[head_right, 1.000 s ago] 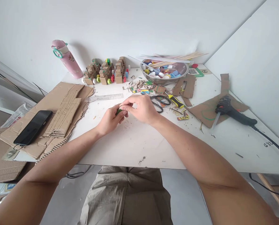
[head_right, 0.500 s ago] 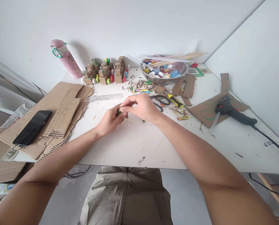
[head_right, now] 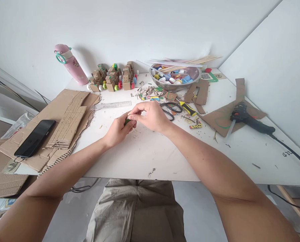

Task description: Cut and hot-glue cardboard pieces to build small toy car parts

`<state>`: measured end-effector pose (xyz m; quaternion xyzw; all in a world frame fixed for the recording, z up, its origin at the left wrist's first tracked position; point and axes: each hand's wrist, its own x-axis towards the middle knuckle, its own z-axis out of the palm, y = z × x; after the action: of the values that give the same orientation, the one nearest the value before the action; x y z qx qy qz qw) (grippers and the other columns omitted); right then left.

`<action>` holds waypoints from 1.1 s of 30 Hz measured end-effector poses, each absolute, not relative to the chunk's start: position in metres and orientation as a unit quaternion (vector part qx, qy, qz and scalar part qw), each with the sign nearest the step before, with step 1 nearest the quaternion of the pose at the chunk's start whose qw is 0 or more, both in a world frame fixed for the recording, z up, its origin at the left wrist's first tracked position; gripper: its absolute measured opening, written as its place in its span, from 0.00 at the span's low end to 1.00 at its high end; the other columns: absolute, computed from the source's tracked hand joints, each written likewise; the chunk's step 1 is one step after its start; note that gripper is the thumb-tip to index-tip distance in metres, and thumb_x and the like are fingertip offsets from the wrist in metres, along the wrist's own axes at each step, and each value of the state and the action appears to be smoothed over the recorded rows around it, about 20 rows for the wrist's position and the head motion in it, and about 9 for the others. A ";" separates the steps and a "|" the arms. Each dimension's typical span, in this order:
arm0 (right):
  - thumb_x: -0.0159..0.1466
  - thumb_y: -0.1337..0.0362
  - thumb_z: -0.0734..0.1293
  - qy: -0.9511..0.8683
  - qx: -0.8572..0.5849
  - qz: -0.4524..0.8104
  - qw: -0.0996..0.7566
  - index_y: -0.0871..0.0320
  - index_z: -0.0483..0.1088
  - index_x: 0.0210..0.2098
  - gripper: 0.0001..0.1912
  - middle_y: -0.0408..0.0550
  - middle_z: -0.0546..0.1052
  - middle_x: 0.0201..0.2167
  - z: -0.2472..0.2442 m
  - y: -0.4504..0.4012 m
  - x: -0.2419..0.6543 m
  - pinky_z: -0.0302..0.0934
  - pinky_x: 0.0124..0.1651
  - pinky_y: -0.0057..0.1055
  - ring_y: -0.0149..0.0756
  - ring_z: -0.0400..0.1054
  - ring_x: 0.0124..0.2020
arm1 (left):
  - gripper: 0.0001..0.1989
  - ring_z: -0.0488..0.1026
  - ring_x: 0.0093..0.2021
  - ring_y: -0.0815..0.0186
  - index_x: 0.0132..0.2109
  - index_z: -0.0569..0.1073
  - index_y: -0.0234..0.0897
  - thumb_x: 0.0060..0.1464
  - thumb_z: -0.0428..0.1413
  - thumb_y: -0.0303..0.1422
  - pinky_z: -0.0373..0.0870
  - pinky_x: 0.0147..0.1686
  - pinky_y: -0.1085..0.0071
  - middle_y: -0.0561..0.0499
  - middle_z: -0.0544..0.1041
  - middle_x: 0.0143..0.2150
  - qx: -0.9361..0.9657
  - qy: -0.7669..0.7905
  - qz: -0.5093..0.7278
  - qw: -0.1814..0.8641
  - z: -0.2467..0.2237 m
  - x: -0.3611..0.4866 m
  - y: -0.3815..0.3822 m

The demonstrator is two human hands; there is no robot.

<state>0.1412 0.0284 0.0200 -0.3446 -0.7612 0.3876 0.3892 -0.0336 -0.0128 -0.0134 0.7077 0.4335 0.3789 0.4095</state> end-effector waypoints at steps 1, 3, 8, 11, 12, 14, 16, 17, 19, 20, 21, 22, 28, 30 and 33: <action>0.56 0.45 0.80 -0.764 -0.345 0.382 0.389 0.50 0.81 0.24 0.18 0.48 0.85 0.30 0.020 0.028 0.141 0.73 0.46 0.44 0.43 0.77 0.33 | 0.10 0.69 0.31 0.69 0.51 0.74 0.37 0.68 0.52 0.35 0.70 0.37 0.70 0.53 0.75 0.33 0.706 0.435 0.380 0.411 -0.014 -0.033 -0.013; 0.58 0.46 0.79 -0.767 -0.343 0.374 0.392 0.50 0.81 0.25 0.16 0.48 0.85 0.30 0.019 0.027 0.140 0.73 0.45 0.42 0.43 0.77 0.32 | 0.10 0.68 0.30 0.69 0.50 0.74 0.37 0.67 0.52 0.35 0.70 0.36 0.70 0.54 0.74 0.33 0.701 0.438 0.381 0.413 -0.014 -0.033 -0.013; 0.57 0.42 0.77 -0.760 -0.345 0.390 0.388 0.50 0.79 0.26 0.19 0.46 0.83 0.27 0.017 0.030 0.139 0.70 0.40 0.41 0.41 0.75 0.30 | 0.13 0.67 0.28 0.70 0.53 0.75 0.36 0.67 0.52 0.34 0.69 0.35 0.71 0.54 0.74 0.32 0.690 0.448 0.385 0.419 -0.015 -0.031 -0.011; 0.52 0.36 0.78 -0.759 -0.343 0.408 0.373 0.51 0.78 0.24 0.25 0.46 0.82 0.26 0.018 0.033 0.141 0.69 0.39 0.40 0.41 0.73 0.29 | 0.21 0.67 0.28 0.70 0.64 0.72 0.33 0.68 0.53 0.35 0.69 0.35 0.71 0.54 0.75 0.33 0.681 0.447 0.392 0.427 -0.016 -0.033 -0.010; 0.52 0.34 0.78 -0.760 -0.341 0.410 0.370 0.51 0.77 0.23 0.26 0.46 0.81 0.25 0.019 0.034 0.141 0.69 0.39 0.40 0.40 0.72 0.28 | 0.25 0.67 0.28 0.70 0.67 0.69 0.32 0.68 0.53 0.36 0.69 0.35 0.70 0.54 0.75 0.33 0.679 0.445 0.395 0.430 -0.017 -0.034 -0.009; 0.53 0.32 0.76 -0.765 -0.338 0.406 0.368 0.50 0.76 0.22 0.28 0.46 0.80 0.23 0.020 0.035 0.142 0.68 0.39 0.40 0.40 0.72 0.27 | 0.29 0.68 0.29 0.70 0.71 0.65 0.31 0.67 0.54 0.36 0.69 0.35 0.70 0.54 0.76 0.34 0.680 0.439 0.395 0.434 -0.018 -0.036 -0.009; 0.55 0.33 0.76 -0.772 -0.335 0.395 0.370 0.50 0.75 0.21 0.28 0.46 0.80 0.23 0.020 0.034 0.142 0.68 0.40 0.41 0.40 0.71 0.27 | 0.29 0.68 0.29 0.70 0.72 0.66 0.32 0.67 0.55 0.36 0.69 0.37 0.69 0.54 0.76 0.34 0.685 0.433 0.394 0.434 -0.019 -0.038 -0.009; 0.56 0.34 0.76 -0.775 -0.333 0.388 0.372 0.50 0.75 0.21 0.27 0.46 0.80 0.23 0.019 0.034 0.142 0.68 0.41 0.41 0.40 0.72 0.28 | 0.29 0.69 0.30 0.70 0.71 0.67 0.33 0.67 0.55 0.36 0.69 0.37 0.69 0.53 0.77 0.34 0.687 0.430 0.393 0.434 -0.020 -0.038 -0.009; 0.58 0.37 0.76 -0.781 -0.325 0.377 0.377 0.50 0.74 0.21 0.25 0.46 0.80 0.24 0.018 0.033 0.141 0.68 0.42 0.41 0.41 0.72 0.28 | 0.28 0.69 0.30 0.69 0.71 0.68 0.34 0.67 0.55 0.36 0.70 0.38 0.69 0.53 0.77 0.34 0.688 0.428 0.392 0.436 -0.021 -0.038 -0.008; 0.58 0.39 0.76 -0.783 -0.320 0.373 0.380 0.50 0.74 0.21 0.24 0.46 0.80 0.24 0.017 0.032 0.141 0.68 0.43 0.41 0.41 0.72 0.29 | 0.28 0.69 0.30 0.69 0.71 0.68 0.34 0.68 0.54 0.36 0.70 0.38 0.69 0.54 0.76 0.34 0.687 0.428 0.391 0.438 -0.022 -0.038 -0.008; 0.59 0.40 0.76 -0.785 -0.317 0.369 0.383 0.51 0.74 0.21 0.24 0.47 0.81 0.25 0.016 0.032 0.141 0.68 0.43 0.41 0.40 0.72 0.29 | 0.28 0.69 0.30 0.69 0.71 0.68 0.34 0.68 0.54 0.36 0.70 0.38 0.69 0.54 0.76 0.33 0.687 0.429 0.389 0.439 -0.022 -0.038 -0.008; 0.60 0.41 0.76 -0.786 -0.315 0.366 0.386 0.51 0.74 0.21 0.23 0.47 0.81 0.25 0.016 0.032 0.141 0.68 0.42 0.41 0.40 0.73 0.29 | 0.28 0.69 0.30 0.69 0.71 0.68 0.34 0.68 0.54 0.36 0.70 0.38 0.69 0.54 0.76 0.33 0.686 0.429 0.388 0.441 -0.023 -0.037 -0.008; 0.59 0.40 0.76 -0.785 -0.317 0.390 0.362 0.52 0.78 0.25 0.23 0.47 0.81 0.25 0.014 0.040 0.145 0.67 0.40 0.38 0.39 0.72 0.29 | 0.30 0.68 0.29 0.70 0.72 0.66 0.33 0.68 0.55 0.39 0.69 0.36 0.70 0.54 0.76 0.34 0.681 0.423 0.402 0.442 -0.027 -0.039 -0.007; 0.59 0.41 0.76 -0.794 -0.312 0.394 0.342 0.53 0.78 0.25 0.22 0.47 0.81 0.25 0.014 0.042 0.147 0.66 0.38 0.37 0.38 0.71 0.29 | 0.30 0.68 0.29 0.71 0.73 0.66 0.33 0.68 0.56 0.39 0.68 0.35 0.70 0.54 0.76 0.34 0.679 0.414 0.403 0.453 -0.029 -0.039 -0.006; 0.62 0.43 0.74 -0.810 -0.306 0.369 0.337 0.54 0.76 0.23 0.23 0.46 0.80 0.24 0.013 0.042 0.148 0.64 0.36 0.36 0.36 0.69 0.28 | 0.31 0.66 0.27 0.72 0.73 0.65 0.31 0.68 0.56 0.37 0.67 0.32 0.71 0.53 0.77 0.35 0.669 0.408 0.394 0.480 -0.030 -0.039 -0.005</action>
<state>0.1478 0.0423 0.0127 -0.3061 -0.8102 0.3689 0.3374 -0.0386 -0.0050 -0.0304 0.6695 0.4078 0.3936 0.4802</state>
